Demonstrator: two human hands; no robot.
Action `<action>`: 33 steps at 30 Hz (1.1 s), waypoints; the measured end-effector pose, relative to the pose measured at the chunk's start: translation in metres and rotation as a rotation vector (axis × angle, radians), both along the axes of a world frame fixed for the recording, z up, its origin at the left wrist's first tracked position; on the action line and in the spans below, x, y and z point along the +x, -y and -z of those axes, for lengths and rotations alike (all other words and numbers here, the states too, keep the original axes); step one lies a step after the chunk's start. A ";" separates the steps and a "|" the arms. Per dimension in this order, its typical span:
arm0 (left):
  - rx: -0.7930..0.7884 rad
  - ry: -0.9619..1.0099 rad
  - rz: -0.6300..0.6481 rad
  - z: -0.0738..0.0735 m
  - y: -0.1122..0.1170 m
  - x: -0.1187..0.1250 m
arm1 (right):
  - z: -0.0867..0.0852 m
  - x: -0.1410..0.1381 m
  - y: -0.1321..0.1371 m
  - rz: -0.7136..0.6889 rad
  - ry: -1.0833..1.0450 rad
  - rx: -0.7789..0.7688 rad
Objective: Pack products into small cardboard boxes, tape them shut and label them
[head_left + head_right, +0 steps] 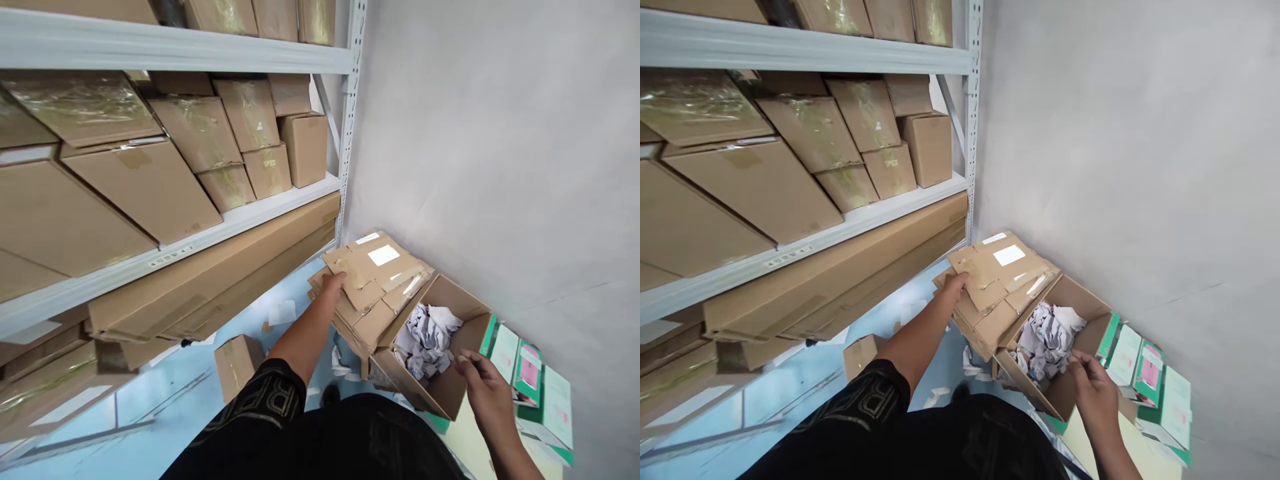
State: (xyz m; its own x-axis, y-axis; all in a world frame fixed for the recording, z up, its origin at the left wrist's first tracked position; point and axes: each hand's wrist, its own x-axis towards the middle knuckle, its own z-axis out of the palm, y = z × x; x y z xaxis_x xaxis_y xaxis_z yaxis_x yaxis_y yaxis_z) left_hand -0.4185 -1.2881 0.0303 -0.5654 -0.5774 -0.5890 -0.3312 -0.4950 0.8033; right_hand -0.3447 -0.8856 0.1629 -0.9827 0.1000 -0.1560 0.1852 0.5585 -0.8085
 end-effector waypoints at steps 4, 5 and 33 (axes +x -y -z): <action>0.018 -0.004 0.048 -0.003 -0.006 -0.005 | -0.001 0.002 0.016 -0.017 -0.025 0.007; 0.015 -0.027 0.059 -0.006 -0.007 -0.007 | -0.001 0.004 0.018 -0.016 -0.023 0.009; 0.043 -0.881 0.539 -0.191 -0.246 0.082 | -0.033 0.176 -0.217 0.582 -0.384 -0.213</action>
State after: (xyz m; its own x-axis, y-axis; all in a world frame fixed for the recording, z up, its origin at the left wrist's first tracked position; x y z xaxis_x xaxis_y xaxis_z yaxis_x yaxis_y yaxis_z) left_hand -0.3368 -1.0421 0.2216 -0.9836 -0.1075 0.1449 0.1792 -0.4894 0.8534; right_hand -0.1690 -0.6688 0.1957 -0.7692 0.6287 0.1144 0.0860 0.2792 -0.9564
